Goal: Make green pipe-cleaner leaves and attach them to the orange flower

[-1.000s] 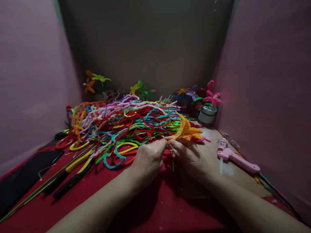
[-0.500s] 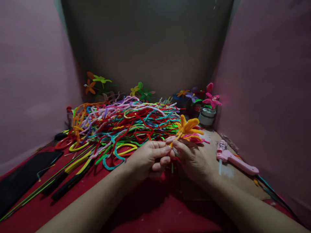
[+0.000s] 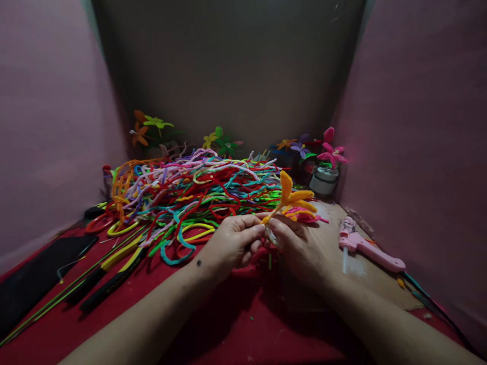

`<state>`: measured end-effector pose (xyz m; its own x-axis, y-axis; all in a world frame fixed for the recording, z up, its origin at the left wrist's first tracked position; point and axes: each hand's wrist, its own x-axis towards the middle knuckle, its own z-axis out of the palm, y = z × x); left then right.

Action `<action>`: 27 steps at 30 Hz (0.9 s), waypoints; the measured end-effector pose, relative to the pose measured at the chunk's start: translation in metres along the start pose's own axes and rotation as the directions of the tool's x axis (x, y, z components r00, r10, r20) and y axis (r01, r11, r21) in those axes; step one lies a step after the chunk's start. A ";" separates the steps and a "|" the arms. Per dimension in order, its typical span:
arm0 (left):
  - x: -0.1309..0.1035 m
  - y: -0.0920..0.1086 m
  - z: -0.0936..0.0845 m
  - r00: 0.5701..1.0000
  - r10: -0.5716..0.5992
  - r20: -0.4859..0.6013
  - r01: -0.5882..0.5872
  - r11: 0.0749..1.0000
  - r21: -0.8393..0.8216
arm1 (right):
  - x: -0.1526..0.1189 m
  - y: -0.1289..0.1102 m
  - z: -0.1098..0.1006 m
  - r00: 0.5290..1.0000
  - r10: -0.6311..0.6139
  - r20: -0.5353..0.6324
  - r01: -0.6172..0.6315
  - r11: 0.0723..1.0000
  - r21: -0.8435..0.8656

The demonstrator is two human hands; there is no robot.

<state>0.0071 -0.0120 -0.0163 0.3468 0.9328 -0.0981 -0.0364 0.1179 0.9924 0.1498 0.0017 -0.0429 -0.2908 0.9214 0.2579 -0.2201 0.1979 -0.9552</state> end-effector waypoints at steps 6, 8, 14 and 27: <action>-0.002 0.000 -0.004 0.969 -0.072 0.235 0.123 0.970 -0.209 | -0.002 -0.006 0.000 1.000 -0.009 -0.010 0.009 1.000 -0.004; -0.003 -0.002 -0.002 0.992 -0.026 0.127 0.029 0.999 -0.022 | -0.002 -0.009 0.000 0.999 -0.028 -0.038 0.027 0.999 -0.035; -0.005 -0.016 0.001 0.833 0.553 0.004 -0.361 0.538 0.762 | -0.004 -0.014 0.002 0.996 -0.066 -0.067 0.054 0.985 -0.166; -0.003 0.003 -0.006 0.956 -0.088 0.281 0.128 0.983 -0.128 | -0.003 -0.009 0.001 0.995 -0.096 -0.014 0.093 0.985 -0.143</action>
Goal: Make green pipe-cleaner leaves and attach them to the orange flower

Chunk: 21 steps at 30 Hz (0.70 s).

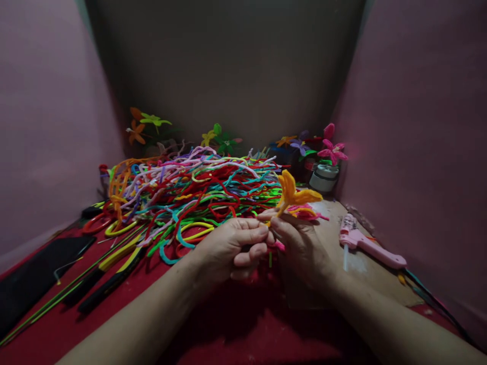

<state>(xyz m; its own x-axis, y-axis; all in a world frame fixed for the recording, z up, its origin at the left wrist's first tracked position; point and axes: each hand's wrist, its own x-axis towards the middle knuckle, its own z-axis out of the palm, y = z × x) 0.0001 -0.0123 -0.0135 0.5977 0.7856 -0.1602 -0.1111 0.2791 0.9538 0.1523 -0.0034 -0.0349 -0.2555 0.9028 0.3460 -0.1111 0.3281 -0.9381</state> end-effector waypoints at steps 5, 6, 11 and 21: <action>0.003 -0.017 0.004 0.808 0.532 -0.255 -0.130 0.582 0.802 | 0.001 0.000 0.000 0.998 0.012 -0.057 -0.013 1.000 -0.017; 0.003 -0.021 0.003 0.762 0.617 -0.194 -0.122 0.432 0.894 | 0.001 0.000 0.000 0.998 0.011 -0.061 -0.013 1.000 -0.028; 0.002 -0.024 0.000 0.765 0.642 -0.048 -0.180 0.286 0.941 | 0.000 -0.003 0.003 0.999 0.025 -0.035 -0.026 0.999 -0.033; 0.000 -0.003 0.005 0.995 0.036 -0.092 -0.043 0.996 -0.080 | -0.001 -0.002 0.005 0.988 0.143 0.061 -0.154 0.955 0.252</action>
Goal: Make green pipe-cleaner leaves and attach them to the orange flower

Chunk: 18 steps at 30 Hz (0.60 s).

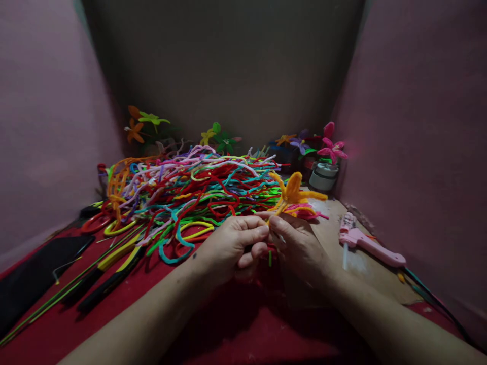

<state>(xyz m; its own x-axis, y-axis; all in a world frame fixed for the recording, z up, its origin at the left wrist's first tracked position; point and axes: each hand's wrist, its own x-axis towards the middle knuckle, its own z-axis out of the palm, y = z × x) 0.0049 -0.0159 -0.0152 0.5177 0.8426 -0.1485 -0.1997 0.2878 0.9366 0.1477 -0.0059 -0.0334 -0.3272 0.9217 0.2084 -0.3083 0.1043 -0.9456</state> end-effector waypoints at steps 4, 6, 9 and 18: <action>-0.001 0.000 -0.004 0.987 -0.067 0.148 0.083 0.991 -0.108 | -0.002 0.004 -0.004 0.998 -0.038 -0.045 0.037 0.999 -0.040; 0.000 -0.001 -0.001 0.997 -0.035 0.071 0.030 0.997 0.074 | -0.002 0.006 -0.006 0.992 -0.090 -0.086 0.082 0.992 -0.091; 0.000 -0.009 0.003 0.950 0.288 -0.124 -0.163 0.791 0.590 | 0.000 0.006 -0.007 0.985 -0.126 -0.115 0.106 0.980 -0.170; 0.000 -0.002 0.005 0.905 0.383 -0.186 -0.161 0.712 0.684 | 0.002 0.001 -0.005 0.989 -0.134 -0.059 0.114 0.959 -0.259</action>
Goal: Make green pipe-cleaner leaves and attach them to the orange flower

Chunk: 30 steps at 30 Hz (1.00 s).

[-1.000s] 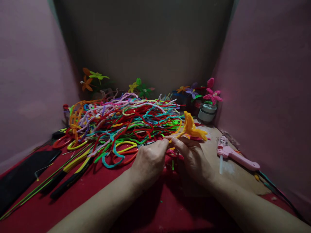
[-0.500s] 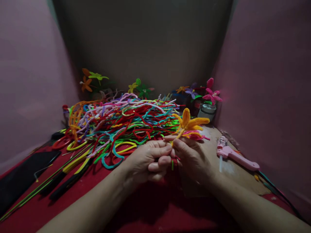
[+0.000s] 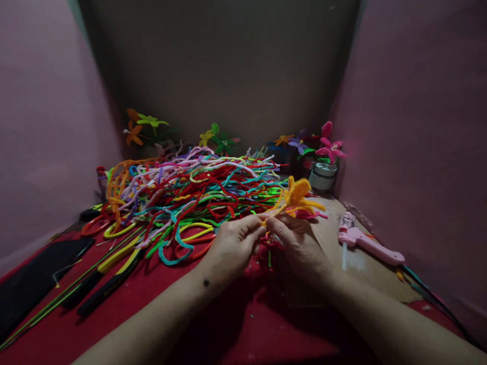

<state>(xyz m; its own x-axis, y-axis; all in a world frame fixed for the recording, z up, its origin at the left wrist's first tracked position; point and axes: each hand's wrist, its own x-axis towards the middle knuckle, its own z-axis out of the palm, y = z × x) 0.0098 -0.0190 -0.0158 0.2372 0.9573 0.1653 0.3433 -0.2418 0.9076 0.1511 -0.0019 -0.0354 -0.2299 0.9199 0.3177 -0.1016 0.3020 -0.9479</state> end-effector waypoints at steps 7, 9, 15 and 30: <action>0.002 0.000 -0.014 0.871 -0.122 0.476 0.420 0.688 -0.592 | -0.004 -0.001 0.002 1.000 -0.020 0.017 0.018 0.993 0.120; 0.002 0.001 -0.016 0.837 -0.102 0.538 0.457 0.672 -0.583 | -0.004 0.000 0.001 0.999 0.009 0.032 -0.015 0.982 0.190; -0.002 -0.005 -0.003 0.995 0.092 0.039 -0.096 0.991 0.095 | -0.003 -0.002 -0.001 0.999 0.017 -0.027 -0.015 0.998 0.061; -0.001 0.002 -0.008 0.822 -0.032 0.569 0.444 0.662 -0.604 | -0.007 0.002 0.003 0.995 -0.104 0.008 0.101 0.978 0.185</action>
<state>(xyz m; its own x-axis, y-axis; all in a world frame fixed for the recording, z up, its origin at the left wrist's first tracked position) 0.0028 -0.0194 -0.0111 0.7006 0.7045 -0.1131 -0.2161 0.3606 0.9073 0.1496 -0.0084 -0.0397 -0.2255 0.8817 0.4145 -0.3017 0.3414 -0.8902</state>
